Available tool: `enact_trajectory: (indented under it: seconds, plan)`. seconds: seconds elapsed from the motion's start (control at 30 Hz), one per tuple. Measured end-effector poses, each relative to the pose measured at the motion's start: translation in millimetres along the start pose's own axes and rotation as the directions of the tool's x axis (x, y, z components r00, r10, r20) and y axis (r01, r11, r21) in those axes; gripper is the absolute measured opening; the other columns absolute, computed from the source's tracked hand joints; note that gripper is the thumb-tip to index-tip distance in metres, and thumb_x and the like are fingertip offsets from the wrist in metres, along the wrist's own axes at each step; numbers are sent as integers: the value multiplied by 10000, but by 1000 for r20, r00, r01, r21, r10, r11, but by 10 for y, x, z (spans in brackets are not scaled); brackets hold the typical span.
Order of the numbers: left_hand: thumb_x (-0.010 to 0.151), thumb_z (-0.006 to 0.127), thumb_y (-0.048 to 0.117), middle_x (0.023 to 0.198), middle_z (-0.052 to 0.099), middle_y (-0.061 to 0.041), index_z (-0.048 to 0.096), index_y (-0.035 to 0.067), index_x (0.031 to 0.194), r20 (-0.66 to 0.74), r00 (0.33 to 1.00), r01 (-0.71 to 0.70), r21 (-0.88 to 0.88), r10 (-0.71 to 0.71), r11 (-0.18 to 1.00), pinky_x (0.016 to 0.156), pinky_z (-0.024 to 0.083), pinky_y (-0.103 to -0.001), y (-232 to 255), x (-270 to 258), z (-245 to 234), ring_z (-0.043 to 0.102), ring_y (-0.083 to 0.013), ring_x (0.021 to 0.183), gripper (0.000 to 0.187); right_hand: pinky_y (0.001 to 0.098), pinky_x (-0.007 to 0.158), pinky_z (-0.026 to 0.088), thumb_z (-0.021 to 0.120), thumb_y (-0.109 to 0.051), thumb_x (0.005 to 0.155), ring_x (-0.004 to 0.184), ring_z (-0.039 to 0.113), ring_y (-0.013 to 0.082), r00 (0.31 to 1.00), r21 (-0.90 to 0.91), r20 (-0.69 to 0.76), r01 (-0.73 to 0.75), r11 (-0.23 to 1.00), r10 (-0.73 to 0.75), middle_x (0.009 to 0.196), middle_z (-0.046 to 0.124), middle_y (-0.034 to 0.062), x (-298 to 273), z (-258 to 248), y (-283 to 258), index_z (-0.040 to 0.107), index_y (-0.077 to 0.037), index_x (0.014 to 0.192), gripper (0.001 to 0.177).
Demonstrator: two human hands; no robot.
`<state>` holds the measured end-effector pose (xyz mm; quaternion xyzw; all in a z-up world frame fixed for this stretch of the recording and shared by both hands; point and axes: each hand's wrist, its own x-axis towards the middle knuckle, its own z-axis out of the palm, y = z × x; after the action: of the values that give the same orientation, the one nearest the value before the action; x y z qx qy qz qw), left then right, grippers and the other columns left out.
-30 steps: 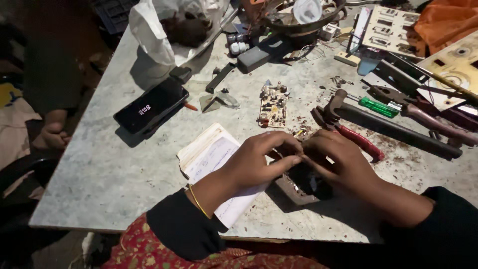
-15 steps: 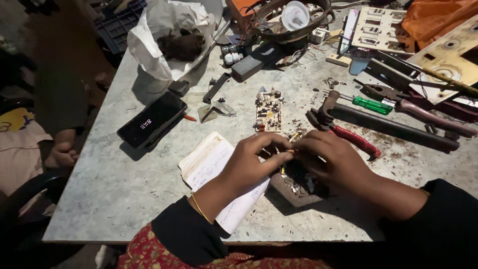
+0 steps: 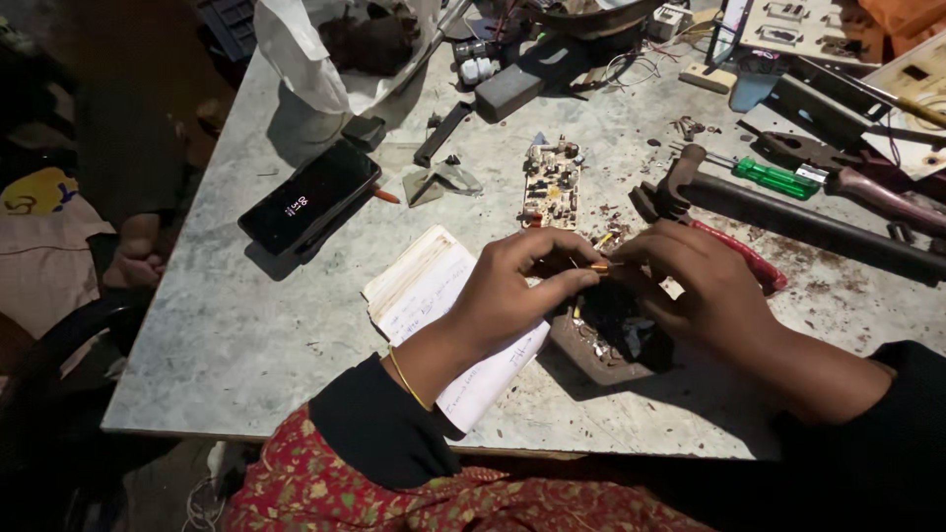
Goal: The person uses pliers to strip the insulation from a small wire and then twists the exposed strands. The work is performed on a cluttered workbench with various tools and electronic components nearby.
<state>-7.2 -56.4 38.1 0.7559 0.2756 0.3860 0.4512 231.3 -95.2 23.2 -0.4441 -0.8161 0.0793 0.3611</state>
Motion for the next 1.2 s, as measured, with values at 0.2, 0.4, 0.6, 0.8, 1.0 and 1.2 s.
enact_trajectory:
  seconds: [0.2,0.4,0.6,0.8,1.0,1.2]
  plan:
    - [978,735,79,1047,735,-31,699,11,1133,22,992,129,-246,-127,961,866,553,-247,-135,-4,2,673,-77,972,173,364,749,548,810,-45,789,872,684,244,999,31,-25,-20,999,21,977,679,80,4,-1,-54,682,-88,1111,350]
    - [977,747,83,1031,732,-29,703,14,1102,39,993,119,-296,-112,948,865,558,-238,-183,-12,28,671,-69,963,150,373,736,549,804,-28,721,876,686,263,1000,19,7,-1,1000,1,951,660,90,3,-23,-47,687,-74,1099,398]
    - [932,782,132,989,761,-36,729,44,1060,38,990,141,-108,-138,984,830,583,-253,-85,2,-3,710,-89,916,165,388,767,543,807,-40,701,932,674,296,997,17,27,72,997,-72,1017,647,110,-30,-22,7,657,-74,1090,419]
    - [912,779,100,1044,745,-59,733,56,1060,51,993,-115,163,108,980,888,581,-289,9,10,-58,734,-157,975,161,335,813,521,703,-7,782,947,642,256,987,258,17,-158,953,159,1039,606,105,-53,21,86,586,-33,1113,352]
    - [924,764,101,1044,724,-43,700,54,1052,7,996,-92,66,92,994,883,599,-278,17,-18,-53,724,-134,967,151,292,877,492,654,-97,982,994,581,162,967,467,-19,-216,858,254,1037,567,64,-63,107,67,557,-41,1089,154]
    - [912,764,80,1014,725,-34,696,52,1047,86,994,85,-141,-74,986,869,600,-275,-31,-4,-75,708,-108,935,154,307,918,486,695,-108,955,1130,532,203,983,298,-152,-49,953,99,1221,490,127,-64,87,10,562,-22,1089,207]
